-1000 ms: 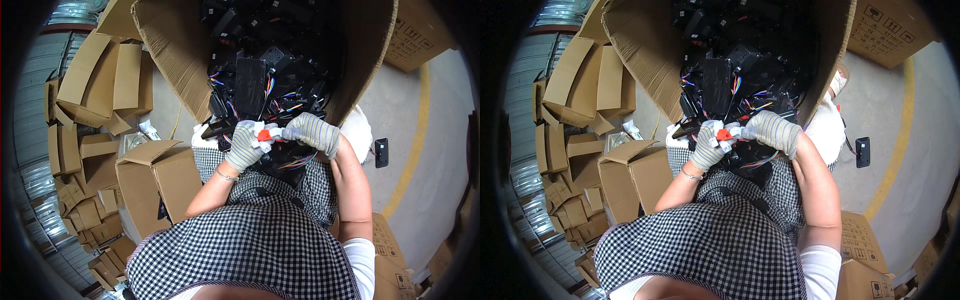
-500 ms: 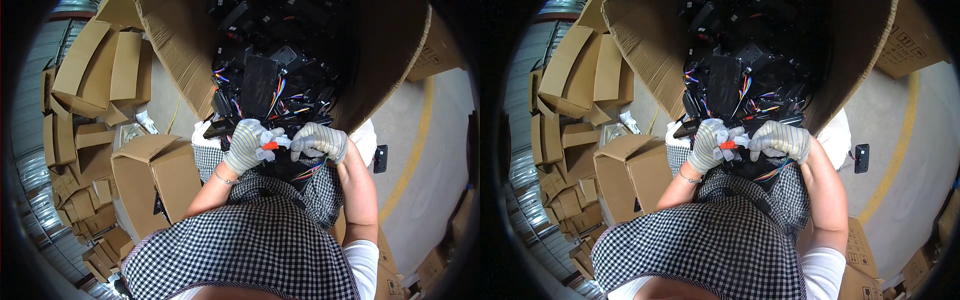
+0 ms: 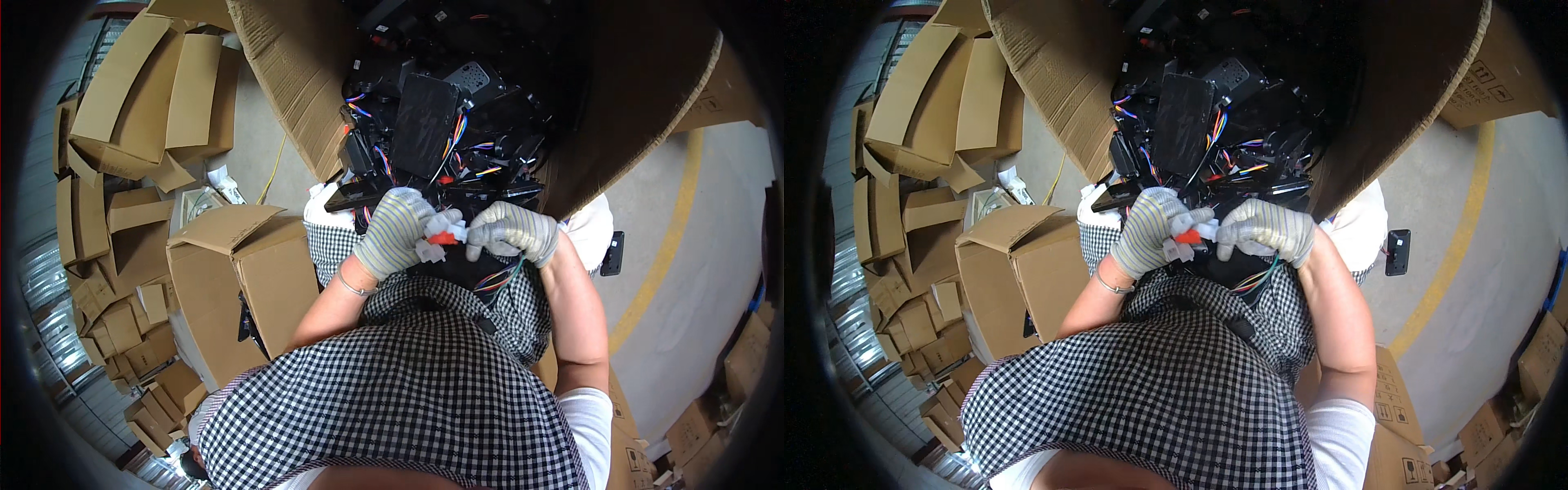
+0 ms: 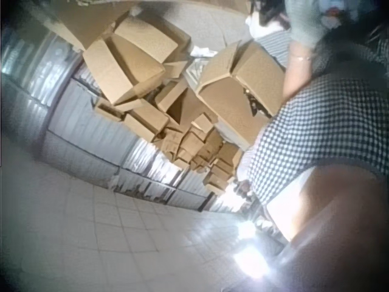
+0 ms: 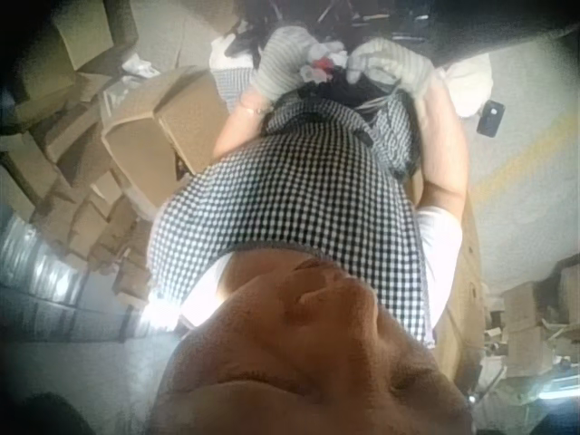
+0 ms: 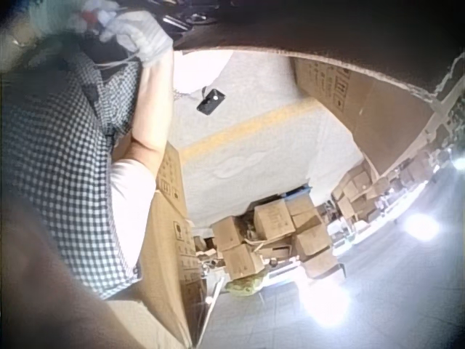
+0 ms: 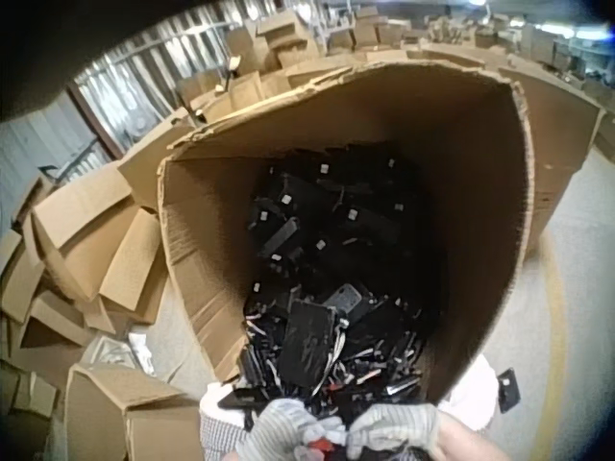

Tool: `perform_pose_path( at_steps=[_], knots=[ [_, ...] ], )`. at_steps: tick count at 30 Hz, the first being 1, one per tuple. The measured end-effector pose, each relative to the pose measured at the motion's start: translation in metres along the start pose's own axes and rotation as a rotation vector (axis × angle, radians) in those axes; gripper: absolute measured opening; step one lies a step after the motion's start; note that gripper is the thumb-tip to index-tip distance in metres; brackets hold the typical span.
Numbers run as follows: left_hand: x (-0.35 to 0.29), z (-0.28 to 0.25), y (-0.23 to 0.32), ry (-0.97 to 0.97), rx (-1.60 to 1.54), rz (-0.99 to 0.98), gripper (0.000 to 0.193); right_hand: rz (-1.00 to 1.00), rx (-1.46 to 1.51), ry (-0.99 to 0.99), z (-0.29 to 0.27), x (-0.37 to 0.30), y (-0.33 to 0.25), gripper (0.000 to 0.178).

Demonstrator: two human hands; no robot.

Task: The person tests digital display units by taking them from a large cardboard box, connecting wire harnesses by hand to power on the screens, and placing the units into an adjacent cardboard box.

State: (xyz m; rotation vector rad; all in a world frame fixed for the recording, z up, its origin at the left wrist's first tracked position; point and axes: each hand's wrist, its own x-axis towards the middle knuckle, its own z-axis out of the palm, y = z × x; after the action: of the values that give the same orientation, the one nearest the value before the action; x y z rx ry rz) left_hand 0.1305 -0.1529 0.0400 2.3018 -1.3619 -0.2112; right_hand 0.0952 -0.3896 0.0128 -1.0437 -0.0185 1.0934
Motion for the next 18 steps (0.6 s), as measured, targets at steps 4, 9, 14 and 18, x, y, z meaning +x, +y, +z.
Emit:
perform_pose_path(
  at_steps=[4,9,14,18],
  knots=[
    [-0.011,0.008,0.003,0.115,-0.027,-0.223,0.038,-0.103,-0.086,0.241,0.016,0.012,-0.007,0.033],
    [-0.015,-0.005,0.006,0.218,-0.061,-0.184,0.035,-0.566,0.056,0.883,-0.023,0.054,-0.008,0.049],
    [-0.035,-0.011,0.007,0.185,-0.140,0.062,0.036,-0.626,0.430,1.337,-0.067,0.144,-0.010,0.059],
    [-0.088,-0.015,0.034,-0.036,-0.103,-0.060,0.037,-0.881,0.003,1.325,0.046,0.148,-0.065,0.066]
  ],
)
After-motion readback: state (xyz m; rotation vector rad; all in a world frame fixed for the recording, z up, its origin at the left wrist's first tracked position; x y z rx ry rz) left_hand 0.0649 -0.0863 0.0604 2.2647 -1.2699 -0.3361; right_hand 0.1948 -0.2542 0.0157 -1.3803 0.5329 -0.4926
